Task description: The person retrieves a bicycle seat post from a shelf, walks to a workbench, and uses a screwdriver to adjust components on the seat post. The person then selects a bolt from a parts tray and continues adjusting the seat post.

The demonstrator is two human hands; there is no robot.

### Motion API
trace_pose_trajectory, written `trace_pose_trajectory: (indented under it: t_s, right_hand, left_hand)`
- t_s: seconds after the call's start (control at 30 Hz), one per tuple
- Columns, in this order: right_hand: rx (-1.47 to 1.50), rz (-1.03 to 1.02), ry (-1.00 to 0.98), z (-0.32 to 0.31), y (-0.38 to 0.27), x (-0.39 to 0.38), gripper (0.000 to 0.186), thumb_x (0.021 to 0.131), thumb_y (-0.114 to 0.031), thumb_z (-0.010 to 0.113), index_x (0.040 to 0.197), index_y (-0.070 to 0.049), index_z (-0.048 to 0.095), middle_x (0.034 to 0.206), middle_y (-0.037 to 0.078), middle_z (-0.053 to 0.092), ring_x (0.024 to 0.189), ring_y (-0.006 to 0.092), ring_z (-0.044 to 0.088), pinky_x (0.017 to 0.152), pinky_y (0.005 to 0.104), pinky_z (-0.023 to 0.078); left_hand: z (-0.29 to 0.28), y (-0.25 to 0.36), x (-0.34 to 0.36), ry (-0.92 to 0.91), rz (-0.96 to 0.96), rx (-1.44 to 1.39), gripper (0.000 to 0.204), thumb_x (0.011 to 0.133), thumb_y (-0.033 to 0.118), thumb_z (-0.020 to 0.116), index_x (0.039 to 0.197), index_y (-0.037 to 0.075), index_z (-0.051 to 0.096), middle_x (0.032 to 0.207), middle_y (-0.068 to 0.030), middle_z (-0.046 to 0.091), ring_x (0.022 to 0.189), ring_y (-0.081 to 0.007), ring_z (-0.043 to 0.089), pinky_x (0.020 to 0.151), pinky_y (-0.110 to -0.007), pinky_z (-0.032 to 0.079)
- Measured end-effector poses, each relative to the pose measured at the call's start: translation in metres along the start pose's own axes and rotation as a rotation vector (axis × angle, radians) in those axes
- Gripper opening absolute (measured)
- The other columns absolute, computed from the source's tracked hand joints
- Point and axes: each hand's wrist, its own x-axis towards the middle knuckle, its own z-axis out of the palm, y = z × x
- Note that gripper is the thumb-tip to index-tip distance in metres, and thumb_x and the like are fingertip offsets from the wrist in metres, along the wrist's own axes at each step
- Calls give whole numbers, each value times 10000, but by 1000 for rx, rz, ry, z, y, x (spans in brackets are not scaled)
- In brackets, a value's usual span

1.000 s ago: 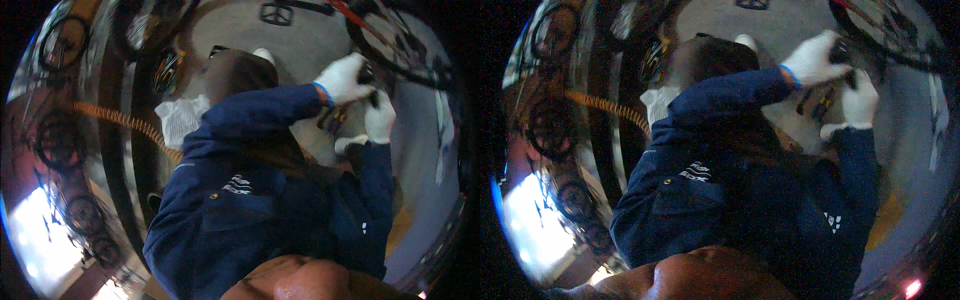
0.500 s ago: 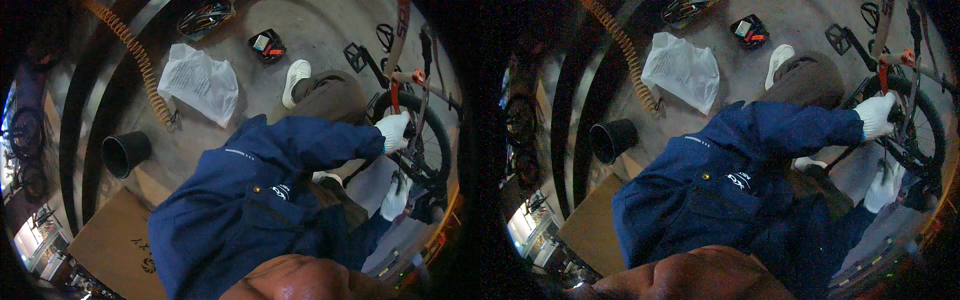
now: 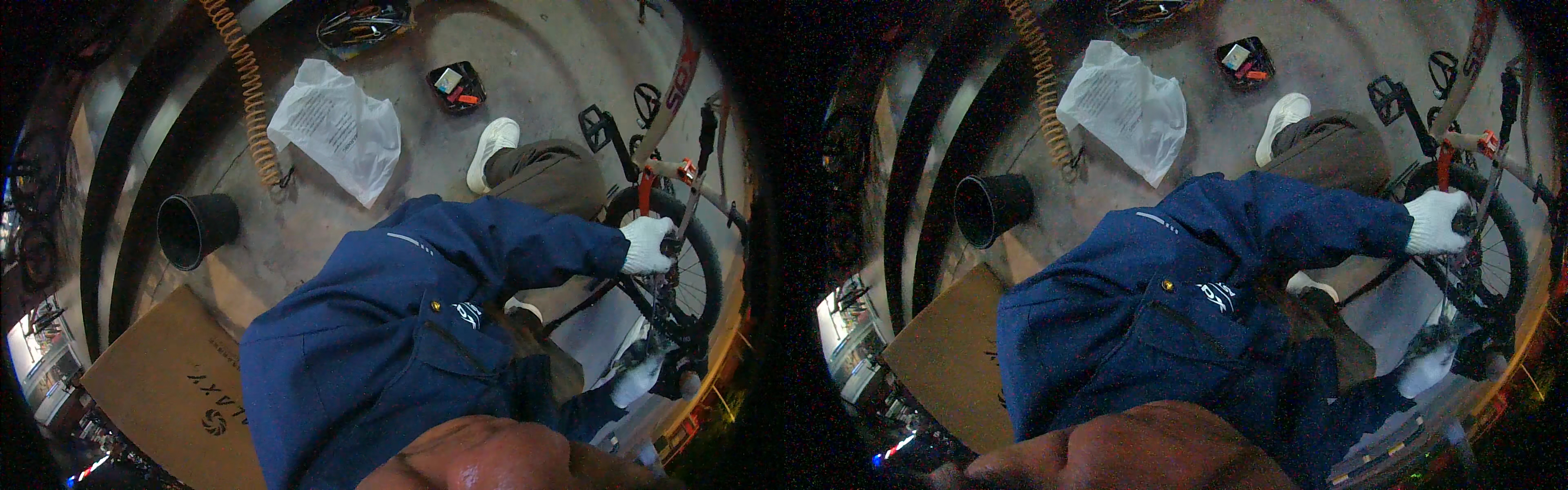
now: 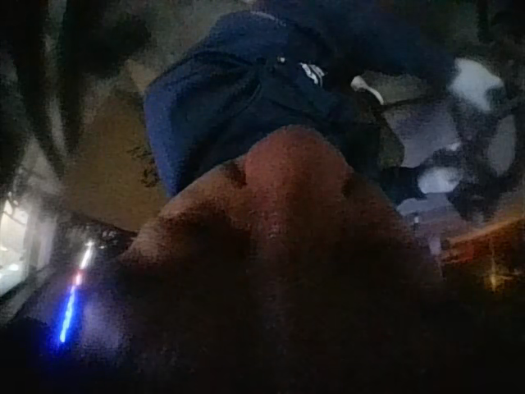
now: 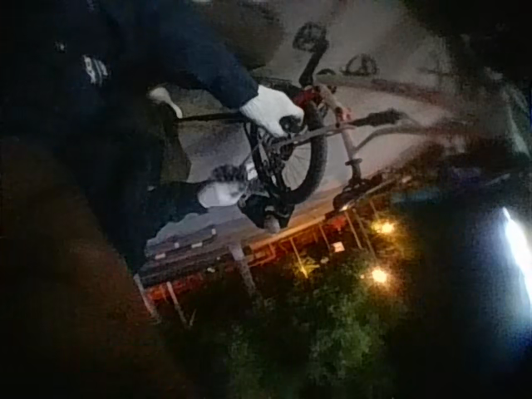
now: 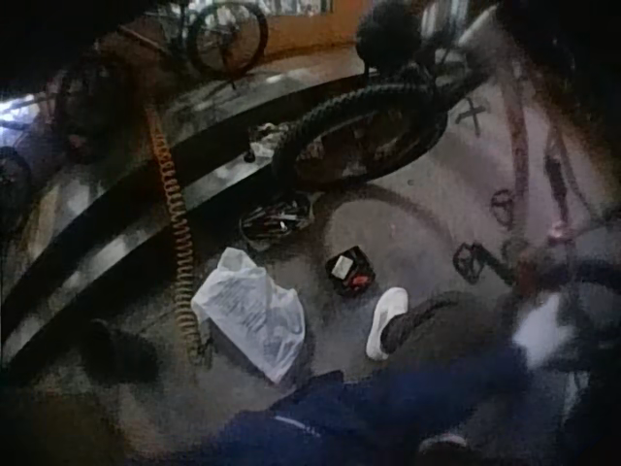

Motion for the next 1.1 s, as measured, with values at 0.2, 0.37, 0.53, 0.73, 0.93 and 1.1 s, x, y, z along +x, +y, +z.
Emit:
trace_pose_trajectory:
  t_s: [0.2, 0.37, 0.53, 0.73, 0.93, 1.1]
  right_hand:
    - [-93, 55, 192, 1, 15, 3, 425, 1110, -319, 521, 1406, -23, 591, 876, 42, 671, 646, 127, 557, 581, 291, 472]
    - [-604, 41, 431, 6, 21, 9, 396, 1090, -268, 555, 1338, 29, 640, 965, 84, 703, 732, 142, 617, 665, 297, 510]
    - [-517, 300, 180, 13, 11, 12, 423, 1070, -263, 589, 1406, -8, 619, 1179, 162, 729, 921, 173, 705, 775, 307, 561]
    - [-578, 213, 385, 20, -4, 4, 521, 1013, -294, 686, 1431, -1, 582, 991, 101, 758, 851, 209, 723, 715, 332, 579]
    - [-401, 212, 275, 15, 14, 14, 479, 1001, -249, 702, 1401, -9, 596, 998, 116, 753, 879, 245, 723, 739, 330, 567]
    - [-876, -279, 230, 16, 29, 7, 465, 1077, -309, 570, 1447, -27, 592, 1209, 133, 695, 1030, 257, 667, 875, 349, 529]
  left_hand:
    - [-2, 0, 0, 41, -79, -39, 485, 843, 263, 779, 1176, -34, 589, 997, -257, 732, 957, -408, 735, 850, -440, 587]
    - [-1, 1, -1, 12, -52, -17, 494, 858, 285, 770, 1178, -40, 578, 1009, -265, 730, 964, -422, 728, 851, -457, 585]
    - [-3, 1, 2, 20, -51, 165, 497, 864, 286, 773, 1179, -39, 567, 990, -270, 727, 955, -451, 716, 841, -486, 583]
    - [-5, 4, -1, -52, -37, 100, 453, 839, 270, 784, 1132, -16, 589, 972, -258, 720, 945, -431, 714, 840, -485, 581]
    - [-4, 0, 1, 102, -49, 76, 434, 870, 249, 773, 1142, -27, 577, 980, -265, 724, 954, -442, 716, 845, -475, 581]
    - [-3, -2, -3, -32, -80, 57, 446, 876, 247, 767, 1166, -29, 570, 979, -278, 716, 936, -450, 713, 833, -471, 580]
